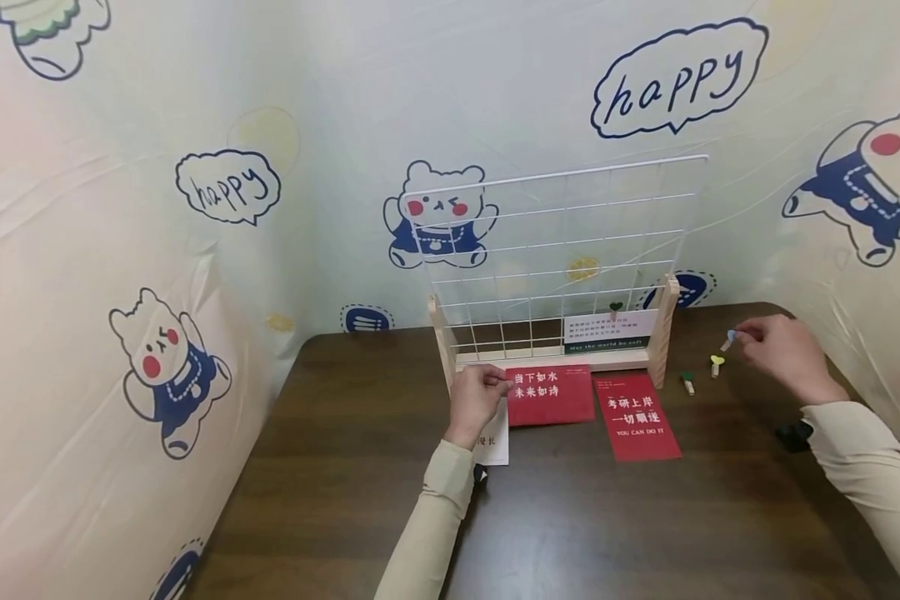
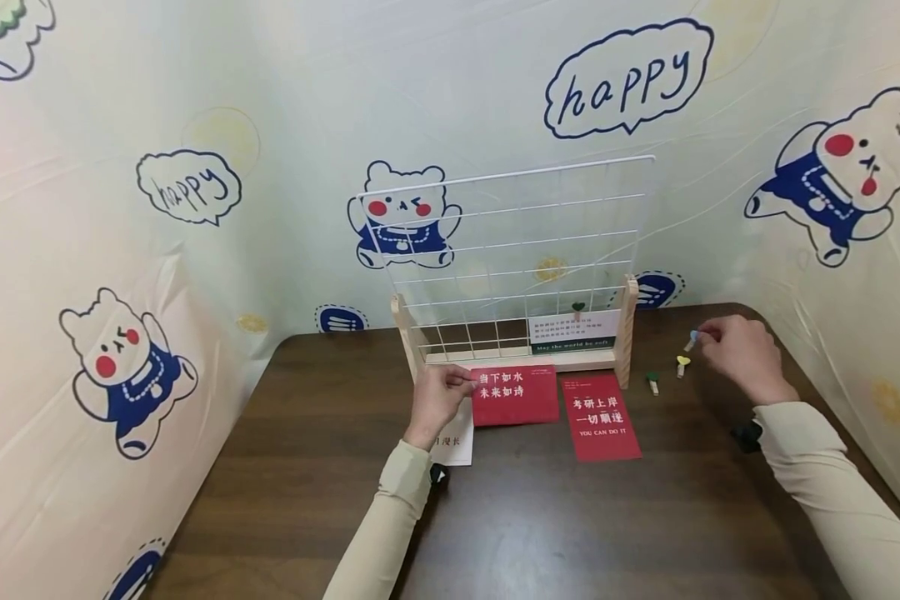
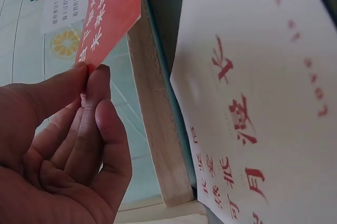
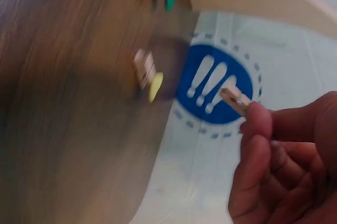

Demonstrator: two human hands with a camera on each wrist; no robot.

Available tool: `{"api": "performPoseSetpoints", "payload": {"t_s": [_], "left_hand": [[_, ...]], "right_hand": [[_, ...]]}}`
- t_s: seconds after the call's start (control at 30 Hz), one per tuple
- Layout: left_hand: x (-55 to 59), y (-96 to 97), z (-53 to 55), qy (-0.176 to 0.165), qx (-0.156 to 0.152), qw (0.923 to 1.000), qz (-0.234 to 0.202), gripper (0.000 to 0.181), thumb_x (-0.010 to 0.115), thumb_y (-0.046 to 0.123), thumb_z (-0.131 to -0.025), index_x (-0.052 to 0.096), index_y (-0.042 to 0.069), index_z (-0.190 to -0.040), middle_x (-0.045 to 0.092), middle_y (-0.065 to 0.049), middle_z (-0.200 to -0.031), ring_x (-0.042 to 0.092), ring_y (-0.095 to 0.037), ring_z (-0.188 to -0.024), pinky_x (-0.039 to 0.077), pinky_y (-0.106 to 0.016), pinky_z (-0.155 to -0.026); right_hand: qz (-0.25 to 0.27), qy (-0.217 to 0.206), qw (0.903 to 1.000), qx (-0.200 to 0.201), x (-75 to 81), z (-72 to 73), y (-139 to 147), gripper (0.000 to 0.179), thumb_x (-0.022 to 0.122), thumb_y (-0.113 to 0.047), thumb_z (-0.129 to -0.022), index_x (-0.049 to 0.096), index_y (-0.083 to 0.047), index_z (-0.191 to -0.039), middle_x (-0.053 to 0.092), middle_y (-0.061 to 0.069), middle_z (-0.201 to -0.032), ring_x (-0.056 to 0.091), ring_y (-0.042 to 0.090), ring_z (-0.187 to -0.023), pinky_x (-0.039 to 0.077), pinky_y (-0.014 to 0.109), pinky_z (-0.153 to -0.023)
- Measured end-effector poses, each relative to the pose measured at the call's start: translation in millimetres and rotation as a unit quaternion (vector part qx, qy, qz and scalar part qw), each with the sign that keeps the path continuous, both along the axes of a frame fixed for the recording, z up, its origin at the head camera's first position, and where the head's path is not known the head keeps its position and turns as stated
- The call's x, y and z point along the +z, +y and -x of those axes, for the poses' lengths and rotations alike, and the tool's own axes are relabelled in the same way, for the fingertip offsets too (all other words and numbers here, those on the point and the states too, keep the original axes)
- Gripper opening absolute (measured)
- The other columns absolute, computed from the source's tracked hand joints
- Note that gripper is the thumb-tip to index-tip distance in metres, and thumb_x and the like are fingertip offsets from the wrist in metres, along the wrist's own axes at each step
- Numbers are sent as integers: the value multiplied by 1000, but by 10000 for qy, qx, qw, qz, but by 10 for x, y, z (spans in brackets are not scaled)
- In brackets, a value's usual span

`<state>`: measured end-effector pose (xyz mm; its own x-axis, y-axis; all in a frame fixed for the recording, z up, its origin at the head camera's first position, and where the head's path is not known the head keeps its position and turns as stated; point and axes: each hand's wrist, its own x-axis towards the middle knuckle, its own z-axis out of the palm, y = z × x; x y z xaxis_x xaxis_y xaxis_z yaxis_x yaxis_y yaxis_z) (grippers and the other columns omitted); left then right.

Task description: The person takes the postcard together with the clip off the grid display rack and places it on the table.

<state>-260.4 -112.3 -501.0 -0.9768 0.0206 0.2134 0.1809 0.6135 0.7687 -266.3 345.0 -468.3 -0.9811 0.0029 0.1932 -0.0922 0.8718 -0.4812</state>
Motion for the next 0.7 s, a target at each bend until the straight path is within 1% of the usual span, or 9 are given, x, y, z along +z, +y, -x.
{"api": "performPoseSetpoints", "payload": {"t_s": [0.1,0.23,0.33,0.47,0.6,0.7], "left_hand": [[-9,16,-4,-60,4,9999,95,5,82,7,-89,81,3,-90,81,-8,-81,75,-11,-66,55,-22,-60],[-16,36,-10,-52,-14,9998,179,4,81,6,-89,81,2,-90,80,-8,-81,73,-11,-66,54,-20,-59],[-40,46,-9,-73,12,9995,294,5,82,7,-89,81,3,-91,80,-7,-80,70,-8,-66,52,-19,-58],[-74,55,2,-65,137,9979,636,6,83,11,-89,82,5,-90,80,-5,-79,69,-7,-65,52,-20,-58],[-80,65,7,-13,309,9951,942,8,84,14,-88,83,6,-89,79,-4,-78,70,-8,-65,53,-22,-59],[-81,79,5,-27,359,9930,1126,9,84,16,-88,83,7,-89,79,-3,-77,69,-8,-64,53,-23,-59]], "right_hand": [[-90,-627,9980,30,-31,0,146,32,58,-14,-100,69,14,-110,72,7,-69,60,17,-60,42,33,-53],[-276,-1150,9929,127,-107,6,304,36,58,-17,-98,68,15,-111,70,4,-68,61,18,-63,44,33,-55],[-334,-1288,9910,144,-192,16,396,35,58,-15,-94,69,15,-108,66,0,-63,58,18,-63,43,32,-56],[-264,-1370,9901,120,-292,16,483,30,58,-13,-90,71,12,-100,63,-2,-60,57,16,-60,42,32,-57],[-53,-1551,9878,92,-349,11,498,29,56,-14,-90,71,10,-99,65,-3,-62,61,16,-58,46,33,-56],[18,-1622,9867,40,-372,9,481,29,55,-14,-90,71,9,-99,66,-3,-63,62,16,-57,47,33,-56]]}}
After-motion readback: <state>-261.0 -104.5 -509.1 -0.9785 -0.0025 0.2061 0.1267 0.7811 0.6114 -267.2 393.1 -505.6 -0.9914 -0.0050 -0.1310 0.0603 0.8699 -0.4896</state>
